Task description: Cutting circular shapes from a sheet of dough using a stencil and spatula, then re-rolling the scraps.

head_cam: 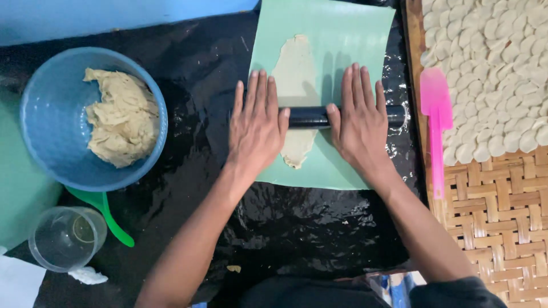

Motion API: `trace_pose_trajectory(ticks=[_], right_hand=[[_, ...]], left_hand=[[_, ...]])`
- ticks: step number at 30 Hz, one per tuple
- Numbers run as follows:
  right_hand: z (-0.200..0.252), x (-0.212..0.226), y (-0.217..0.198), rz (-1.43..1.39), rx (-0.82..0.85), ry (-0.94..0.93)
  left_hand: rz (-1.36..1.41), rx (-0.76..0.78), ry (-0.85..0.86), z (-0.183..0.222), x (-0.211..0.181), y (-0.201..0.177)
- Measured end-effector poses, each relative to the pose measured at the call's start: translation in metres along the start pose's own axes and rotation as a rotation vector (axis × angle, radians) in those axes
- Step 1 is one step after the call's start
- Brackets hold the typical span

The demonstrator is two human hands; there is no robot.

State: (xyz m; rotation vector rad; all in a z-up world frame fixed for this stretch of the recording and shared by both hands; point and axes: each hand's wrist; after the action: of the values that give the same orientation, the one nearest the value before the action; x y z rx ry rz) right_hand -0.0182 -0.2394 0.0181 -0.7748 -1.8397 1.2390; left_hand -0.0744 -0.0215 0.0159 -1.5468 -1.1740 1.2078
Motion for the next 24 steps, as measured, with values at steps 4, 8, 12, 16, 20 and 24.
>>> trace_pose_trajectory(ticks=[4,8,12,16,20,24], right_hand=[[0.05,0.013,-0.011,-0.015,-0.005,-0.032],[0.094,0.023,-0.02,-0.008,0.028,-0.049],[0.127,0.031,-0.025,0.02,0.057,-0.055],[0.139,0.037,-0.038,-0.042,0.003,-0.079],[0.123,0.037,-0.053,-0.124,-0.099,-0.091],[0.093,0.027,-0.055,-0.172,-0.149,-0.069]], left_hand=[[0.1,-0.032,0.004,0.048,-0.02,-0.015],[0.12,-0.032,0.036,0.09,-0.03,-0.02],[0.06,-0.007,0.109,0.122,-0.033,-0.024],[-0.065,0.004,0.17,0.124,-0.036,-0.044],[0.037,0.011,0.192,0.101,-0.033,-0.06],[0.171,0.09,0.219,0.076,-0.022,-0.055]])
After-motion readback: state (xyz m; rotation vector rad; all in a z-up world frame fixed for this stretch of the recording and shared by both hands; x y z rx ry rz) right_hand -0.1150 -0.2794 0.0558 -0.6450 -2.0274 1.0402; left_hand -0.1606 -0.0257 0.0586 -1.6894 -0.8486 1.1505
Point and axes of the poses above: each hand's wrist, its own z-axis away from the middle knuckle, its own y-axis out of the palm, x = y × z, and after that the axes turned 4 degrees about -x, right-handed
